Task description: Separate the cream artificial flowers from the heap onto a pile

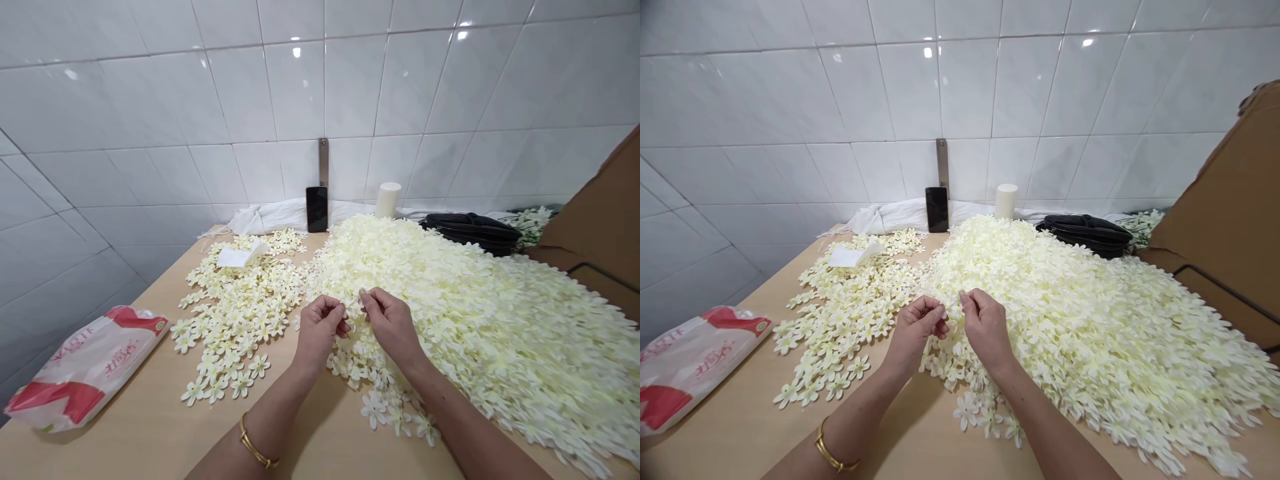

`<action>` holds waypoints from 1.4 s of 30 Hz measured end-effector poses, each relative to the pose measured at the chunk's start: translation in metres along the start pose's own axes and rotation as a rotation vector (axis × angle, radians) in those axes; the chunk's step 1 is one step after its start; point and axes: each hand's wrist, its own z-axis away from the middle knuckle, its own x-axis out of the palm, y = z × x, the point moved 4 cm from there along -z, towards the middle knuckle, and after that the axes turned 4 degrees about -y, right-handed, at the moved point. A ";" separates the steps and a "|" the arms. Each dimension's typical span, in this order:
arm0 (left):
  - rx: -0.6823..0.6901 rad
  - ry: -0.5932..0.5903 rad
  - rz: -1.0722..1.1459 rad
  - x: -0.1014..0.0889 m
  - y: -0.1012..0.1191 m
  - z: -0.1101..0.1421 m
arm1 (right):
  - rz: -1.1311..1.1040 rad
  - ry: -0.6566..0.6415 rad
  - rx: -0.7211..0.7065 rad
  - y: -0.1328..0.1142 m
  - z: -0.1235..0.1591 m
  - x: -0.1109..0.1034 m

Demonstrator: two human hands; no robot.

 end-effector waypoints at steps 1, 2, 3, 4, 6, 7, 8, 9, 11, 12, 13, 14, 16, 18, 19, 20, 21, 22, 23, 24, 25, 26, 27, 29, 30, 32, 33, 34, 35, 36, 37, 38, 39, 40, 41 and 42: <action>0.001 0.016 -0.004 -0.001 -0.001 -0.001 | 0.051 0.032 -0.012 0.000 0.000 -0.002; 0.003 0.028 -0.007 -0.002 -0.001 -0.001 | 0.103 0.066 -0.030 0.001 -0.001 -0.004; 0.004 0.035 -0.009 -0.003 -0.002 -0.002 | 0.152 0.102 -0.055 0.000 -0.001 -0.006; 0.006 0.039 -0.011 -0.003 -0.002 -0.003 | 0.193 0.140 -0.089 -0.001 -0.001 -0.008; 0.009 0.038 -0.017 -0.003 -0.003 -0.003 | 0.236 0.205 -0.170 -0.004 0.000 -0.010; 0.011 0.034 -0.020 -0.003 -0.003 -0.003 | 0.232 0.224 -0.209 -0.006 0.001 -0.010; 0.012 0.027 -0.022 -0.002 -0.002 -0.002 | 0.214 0.229 -0.240 -0.008 0.001 -0.010; 0.013 0.017 -0.022 -0.002 -0.002 -0.002 | 0.184 0.220 -0.259 -0.010 0.001 -0.009; 0.017 -0.003 -0.019 0.000 -0.001 -0.001 | 0.115 0.171 -0.254 -0.011 0.001 -0.008; 0.019 -0.012 -0.017 0.001 -0.001 -0.001 | 0.082 0.136 -0.230 -0.010 0.001 -0.007; 0.022 -0.019 -0.014 0.001 -0.001 0.000 | 0.046 0.093 -0.196 -0.009 0.000 -0.005; 0.028 -0.024 -0.011 0.002 0.000 0.000 | 0.004 0.041 -0.154 -0.008 0.000 -0.003; 0.044 -0.027 -0.009 0.002 0.000 0.000 | -0.106 -0.100 -0.067 -0.003 -0.001 0.003; 0.058 -0.020 -0.014 0.002 0.000 0.000 | -0.235 -0.234 -0.001 0.000 -0.001 0.009; 0.063 -0.016 -0.020 0.002 -0.001 0.000 | -0.288 -0.271 0.020 0.001 -0.001 0.011; 0.064 -0.014 -0.027 0.001 -0.001 0.000 | -0.324 -0.283 0.034 0.003 -0.001 0.012; 0.062 -0.015 -0.035 0.001 -0.001 0.000 | -0.342 -0.273 0.044 0.004 -0.001 0.012; 0.058 -0.016 -0.039 0.001 0.000 0.000 | -0.346 -0.250 0.052 0.005 -0.001 0.011; 0.053 -0.018 -0.040 0.001 0.000 0.000 | -0.340 -0.232 0.057 0.006 -0.001 0.010; 0.046 -0.019 -0.037 0.002 0.000 0.001 | -0.330 -0.219 0.062 0.007 -0.001 0.009; 0.038 -0.018 -0.031 0.002 0.000 0.001 | -0.320 -0.211 0.067 0.007 -0.001 0.008; 0.030 -0.016 -0.024 0.002 0.000 0.001 | -0.312 -0.204 0.073 0.008 -0.002 0.008; 0.024 -0.015 -0.019 0.002 0.000 0.001 | -0.304 -0.197 0.078 0.008 -0.002 0.007; 0.015 -0.020 -0.015 0.002 0.000 0.001 | -0.284 -0.182 0.084 0.009 -0.003 0.007; 0.013 -0.024 -0.017 0.002 -0.001 0.000 | -0.274 -0.177 0.086 0.009 -0.003 0.007; 0.010 -0.030 -0.023 0.002 -0.002 0.000 | -0.258 -0.171 0.086 0.009 -0.003 0.007; 0.010 -0.034 -0.028 0.002 -0.002 0.000 | -0.250 -0.167 0.083 0.008 -0.003 0.007; 0.013 -0.040 -0.034 0.002 -0.003 0.000 | -0.241 -0.161 0.077 0.008 -0.003 0.006; 0.017 -0.047 -0.041 0.003 -0.003 0.000 | -0.233 -0.157 0.069 0.007 -0.003 0.006; 0.024 -0.053 -0.048 0.003 -0.003 0.000 | -0.225 -0.153 0.061 0.006 -0.003 0.006; 0.033 -0.058 -0.053 0.003 -0.003 0.000 | -0.217 -0.152 0.052 0.006 -0.003 0.007; 0.042 -0.059 -0.057 0.004 -0.002 0.000 | -0.213 -0.152 0.044 0.005 -0.002 0.007; 0.051 -0.057 -0.060 0.004 -0.002 0.000 | -0.210 -0.154 0.036 0.005 -0.002 0.008; 0.056 -0.052 -0.061 0.004 -0.002 0.001 | -0.211 -0.157 0.032 0.005 -0.002 0.009; 0.059 -0.048 -0.064 0.004 -0.002 0.001 | -0.218 -0.160 0.035 0.006 -0.002 0.009; 0.060 -0.045 -0.068 0.004 -0.002 0.001 | -0.235 -0.163 0.044 0.007 -0.002 0.010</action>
